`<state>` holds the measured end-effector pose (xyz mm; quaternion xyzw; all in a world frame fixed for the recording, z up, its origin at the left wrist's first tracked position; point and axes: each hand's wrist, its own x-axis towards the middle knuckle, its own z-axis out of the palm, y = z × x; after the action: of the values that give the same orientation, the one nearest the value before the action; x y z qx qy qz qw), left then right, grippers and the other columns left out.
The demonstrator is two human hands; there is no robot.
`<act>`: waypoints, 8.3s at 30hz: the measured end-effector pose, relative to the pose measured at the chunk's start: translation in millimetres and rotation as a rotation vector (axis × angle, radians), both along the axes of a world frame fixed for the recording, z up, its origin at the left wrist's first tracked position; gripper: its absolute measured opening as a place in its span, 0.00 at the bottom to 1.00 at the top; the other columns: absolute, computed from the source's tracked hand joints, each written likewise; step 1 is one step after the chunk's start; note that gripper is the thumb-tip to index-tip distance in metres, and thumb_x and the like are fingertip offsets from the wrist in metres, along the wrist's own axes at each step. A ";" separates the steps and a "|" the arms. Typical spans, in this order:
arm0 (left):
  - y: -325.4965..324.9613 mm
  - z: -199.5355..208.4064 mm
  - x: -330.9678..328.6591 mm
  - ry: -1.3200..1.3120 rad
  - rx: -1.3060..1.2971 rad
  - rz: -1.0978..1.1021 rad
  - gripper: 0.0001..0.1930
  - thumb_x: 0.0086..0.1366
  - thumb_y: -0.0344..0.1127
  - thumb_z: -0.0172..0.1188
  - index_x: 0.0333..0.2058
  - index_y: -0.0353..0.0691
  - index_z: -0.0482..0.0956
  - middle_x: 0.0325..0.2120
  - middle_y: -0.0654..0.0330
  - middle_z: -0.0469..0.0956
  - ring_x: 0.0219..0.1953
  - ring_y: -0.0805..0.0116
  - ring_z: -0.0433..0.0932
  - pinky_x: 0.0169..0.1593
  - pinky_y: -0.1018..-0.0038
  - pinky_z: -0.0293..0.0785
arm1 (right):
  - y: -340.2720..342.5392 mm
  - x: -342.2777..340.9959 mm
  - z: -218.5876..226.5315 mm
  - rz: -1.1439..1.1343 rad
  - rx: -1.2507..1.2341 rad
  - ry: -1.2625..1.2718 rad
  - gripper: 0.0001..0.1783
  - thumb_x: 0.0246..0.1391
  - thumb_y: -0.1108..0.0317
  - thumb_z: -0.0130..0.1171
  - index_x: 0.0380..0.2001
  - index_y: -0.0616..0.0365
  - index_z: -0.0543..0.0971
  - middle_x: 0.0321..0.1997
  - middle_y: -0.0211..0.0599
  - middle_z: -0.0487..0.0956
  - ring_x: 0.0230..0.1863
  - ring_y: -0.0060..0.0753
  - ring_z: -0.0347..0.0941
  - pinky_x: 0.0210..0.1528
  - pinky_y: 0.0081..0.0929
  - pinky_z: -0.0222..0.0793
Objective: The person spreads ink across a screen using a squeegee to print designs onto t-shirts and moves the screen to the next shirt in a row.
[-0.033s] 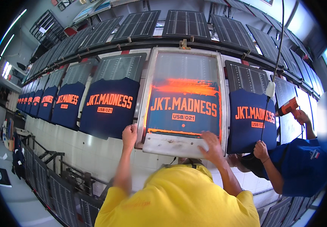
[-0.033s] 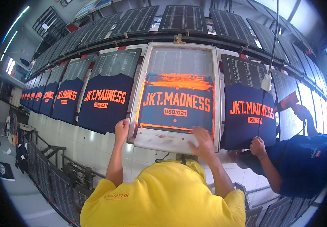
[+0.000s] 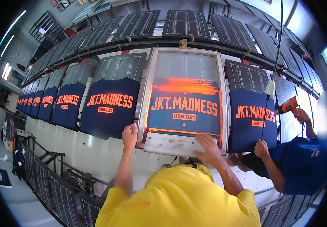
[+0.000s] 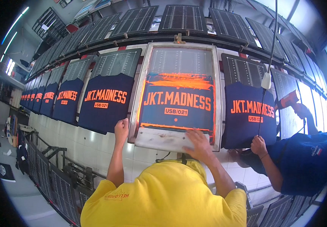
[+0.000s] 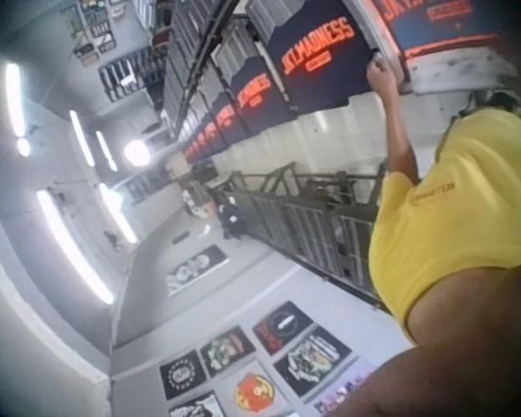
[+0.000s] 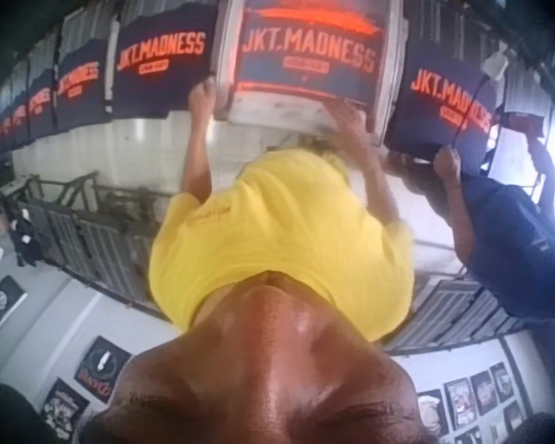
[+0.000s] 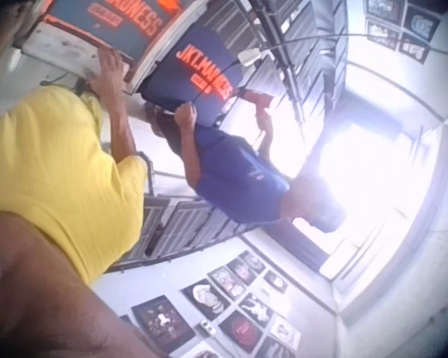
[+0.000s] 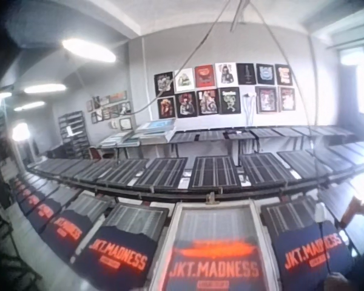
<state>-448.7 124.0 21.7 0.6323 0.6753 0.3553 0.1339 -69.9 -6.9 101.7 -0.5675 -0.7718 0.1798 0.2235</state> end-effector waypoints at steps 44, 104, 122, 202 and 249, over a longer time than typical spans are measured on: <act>-135.1 -48.7 121.3 -0.844 -0.917 -0.593 0.19 0.74 0.48 0.47 0.34 0.36 0.72 0.20 0.65 0.69 0.24 0.74 0.66 0.32 0.72 0.66 | 261.2 6.0 23.8 -0.175 -0.021 -0.314 0.13 0.43 0.64 0.64 0.35 0.51 0.80 0.32 0.42 0.82 0.38 0.50 0.78 0.40 0.46 0.72; -129.4 -46.3 117.0 -0.945 -0.986 -0.604 0.23 0.74 0.52 0.46 0.23 0.42 0.69 0.17 0.70 0.64 0.20 0.79 0.59 0.25 0.77 0.56 | 22.2 -23.5 -5.2 -0.059 0.166 -0.343 0.17 0.37 0.68 0.66 0.35 0.54 0.76 0.39 0.34 0.77 0.41 0.40 0.75 0.40 0.38 0.72; -112.0 -5.8 113.5 -0.892 -1.200 -0.712 0.11 0.71 0.39 0.52 0.43 0.37 0.75 0.19 0.70 0.64 0.18 0.81 0.59 0.23 0.80 0.54 | -25.3 -27.5 -20.0 -0.117 0.161 -0.087 0.28 0.42 0.56 0.70 0.46 0.58 0.76 0.54 0.43 0.73 0.55 0.46 0.68 0.53 0.41 0.66; -41.5 61.4 62.3 0.517 -0.023 -0.768 0.17 0.46 0.22 0.58 0.39 0.35 0.76 0.40 0.54 0.79 0.44 0.55 0.79 0.46 0.63 0.78 | -31.9 49.7 -12.5 -0.178 0.175 -0.375 0.19 0.26 0.69 0.71 0.26 0.54 0.75 0.29 0.34 0.75 0.36 0.38 0.75 0.44 0.37 0.61; 51.3 91.7 62.7 0.471 -0.072 -0.677 0.15 0.49 0.21 0.54 0.37 0.36 0.79 0.36 0.52 0.81 0.38 0.50 0.81 0.40 0.59 0.79 | 92.5 72.1 11.6 -0.066 0.246 -0.272 0.12 0.29 0.73 0.65 0.24 0.55 0.76 0.26 0.36 0.76 0.33 0.43 0.74 0.39 0.41 0.63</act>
<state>-386.0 175.3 113.4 0.8776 0.4533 0.1131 0.1072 2.2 85.6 113.3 -0.5802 -0.7919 -0.0019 0.1904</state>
